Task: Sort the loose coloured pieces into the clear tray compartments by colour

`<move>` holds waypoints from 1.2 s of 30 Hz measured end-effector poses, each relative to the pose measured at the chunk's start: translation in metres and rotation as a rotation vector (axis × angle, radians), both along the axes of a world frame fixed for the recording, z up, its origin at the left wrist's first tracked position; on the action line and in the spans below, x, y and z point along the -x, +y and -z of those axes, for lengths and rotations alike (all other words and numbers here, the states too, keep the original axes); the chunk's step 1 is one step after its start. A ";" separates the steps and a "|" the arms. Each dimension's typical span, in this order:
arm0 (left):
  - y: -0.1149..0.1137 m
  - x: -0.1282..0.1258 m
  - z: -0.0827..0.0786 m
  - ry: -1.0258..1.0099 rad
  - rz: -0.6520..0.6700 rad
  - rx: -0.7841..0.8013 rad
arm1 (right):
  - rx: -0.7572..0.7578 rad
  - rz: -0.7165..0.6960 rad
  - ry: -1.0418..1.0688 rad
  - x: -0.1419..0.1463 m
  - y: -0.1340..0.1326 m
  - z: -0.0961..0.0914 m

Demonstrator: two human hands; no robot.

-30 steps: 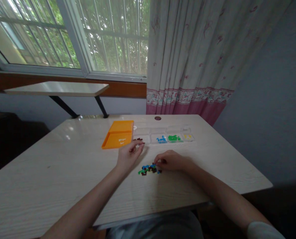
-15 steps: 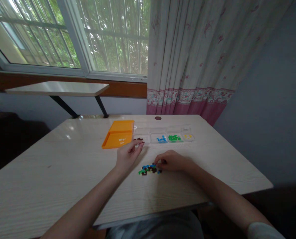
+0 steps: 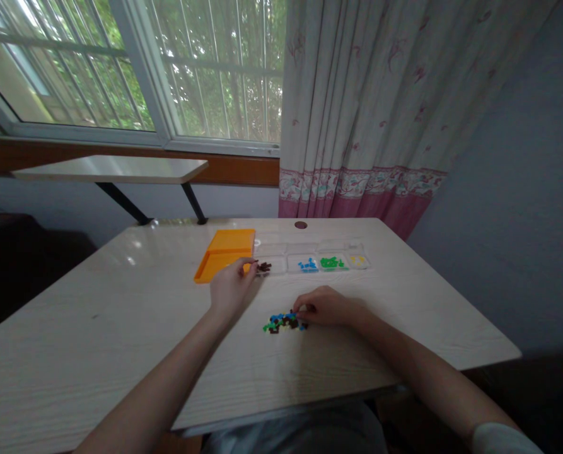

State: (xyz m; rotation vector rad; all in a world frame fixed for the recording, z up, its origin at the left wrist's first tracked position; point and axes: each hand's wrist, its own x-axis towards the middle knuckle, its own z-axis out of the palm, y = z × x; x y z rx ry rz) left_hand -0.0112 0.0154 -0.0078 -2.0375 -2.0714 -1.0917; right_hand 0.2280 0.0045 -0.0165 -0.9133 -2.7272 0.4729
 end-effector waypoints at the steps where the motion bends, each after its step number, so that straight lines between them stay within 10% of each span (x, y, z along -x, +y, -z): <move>1: 0.004 0.004 0.001 0.031 -0.041 0.045 | 0.002 -0.001 0.003 0.000 0.000 0.000; 11: 0.010 0.006 0.006 0.099 -0.037 0.170 | 0.004 0.070 -0.001 0.003 0.000 0.001; 20: -0.016 -0.024 0.006 0.085 0.730 0.252 | -0.102 0.174 0.161 0.006 0.005 0.011; 36: -0.023 -0.029 0.003 0.099 0.718 0.260 | -0.170 0.217 0.236 0.010 0.001 0.012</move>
